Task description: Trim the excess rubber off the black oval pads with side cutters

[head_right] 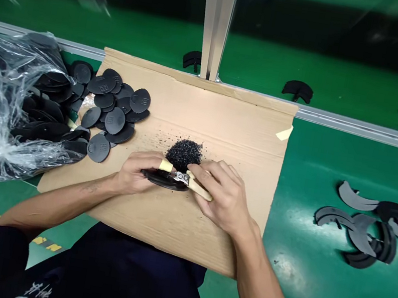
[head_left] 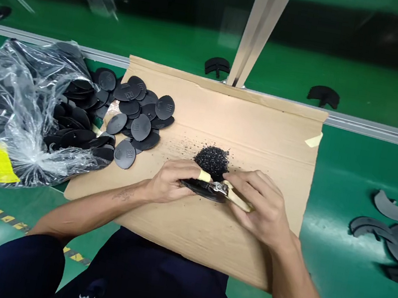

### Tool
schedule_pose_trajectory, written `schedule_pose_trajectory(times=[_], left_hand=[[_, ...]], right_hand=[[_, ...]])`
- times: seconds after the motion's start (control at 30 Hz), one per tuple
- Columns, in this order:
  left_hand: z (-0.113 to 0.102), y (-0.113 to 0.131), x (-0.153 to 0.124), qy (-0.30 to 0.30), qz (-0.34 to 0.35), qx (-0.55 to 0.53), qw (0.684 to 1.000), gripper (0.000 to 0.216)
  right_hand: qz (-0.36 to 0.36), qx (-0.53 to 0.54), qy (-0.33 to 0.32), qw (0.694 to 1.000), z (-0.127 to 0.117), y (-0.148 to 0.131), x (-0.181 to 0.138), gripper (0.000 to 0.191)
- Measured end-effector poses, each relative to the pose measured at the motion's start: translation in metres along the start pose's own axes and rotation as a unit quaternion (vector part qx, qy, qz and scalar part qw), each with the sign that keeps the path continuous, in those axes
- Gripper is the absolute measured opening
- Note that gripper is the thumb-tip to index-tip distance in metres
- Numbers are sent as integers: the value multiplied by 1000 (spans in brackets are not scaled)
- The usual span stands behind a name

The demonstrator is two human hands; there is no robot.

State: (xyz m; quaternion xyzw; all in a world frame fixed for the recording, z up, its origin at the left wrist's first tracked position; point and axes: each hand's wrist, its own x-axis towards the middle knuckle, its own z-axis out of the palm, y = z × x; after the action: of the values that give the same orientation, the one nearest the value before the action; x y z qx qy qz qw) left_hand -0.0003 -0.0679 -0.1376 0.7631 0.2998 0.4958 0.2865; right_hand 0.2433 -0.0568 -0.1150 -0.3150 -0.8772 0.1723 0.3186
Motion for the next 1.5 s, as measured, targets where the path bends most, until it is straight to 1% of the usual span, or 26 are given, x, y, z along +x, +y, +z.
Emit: schedule_pose_trajectory(times=[0.13,0.27,0.4,0.5,0.6,0.73,0.97,1.2,1.33,1.4,1.5], left_hand=[[1,0,-1,1,-6,1,1000,14],[0,0,-2,-3,-1,10,1000,16],[0,-1,-4,1,-2,8,1000,17],[0,0,-4,4,-4,-2,1000,20],[1,1,-3,4,-4,-14,1000,21],[1,2,-2,3,-2,-23,1000,21],[2,1,-5,0,-4,-24,1000,16],[3,3,-3,7,9,-31,999,14],[2,1,-3,11,15,-18,1000,14],[3,0,-4,7,12,-16,1000,16],[5,1,-4,3,3,-27,1000,19]], right_hand=[[-3,-32,-2,999,0,-1,-1,33],[-16,-91,11,996,1,-3,-2,27],[-27,-125,19,992,2,-6,-3,29],[-23,-120,23,992,3,-7,-3,27],[-18,-84,21,996,2,-7,-2,25],[-14,-41,15,999,0,-8,-1,30],[-28,-110,23,993,-2,-10,-3,30],[-35,-120,26,992,-3,-12,-2,22],[-39,-146,30,988,-4,-14,-2,23],[-35,-147,33,988,-2,-15,-3,22],[-22,-112,34,993,0,-15,-2,17]])
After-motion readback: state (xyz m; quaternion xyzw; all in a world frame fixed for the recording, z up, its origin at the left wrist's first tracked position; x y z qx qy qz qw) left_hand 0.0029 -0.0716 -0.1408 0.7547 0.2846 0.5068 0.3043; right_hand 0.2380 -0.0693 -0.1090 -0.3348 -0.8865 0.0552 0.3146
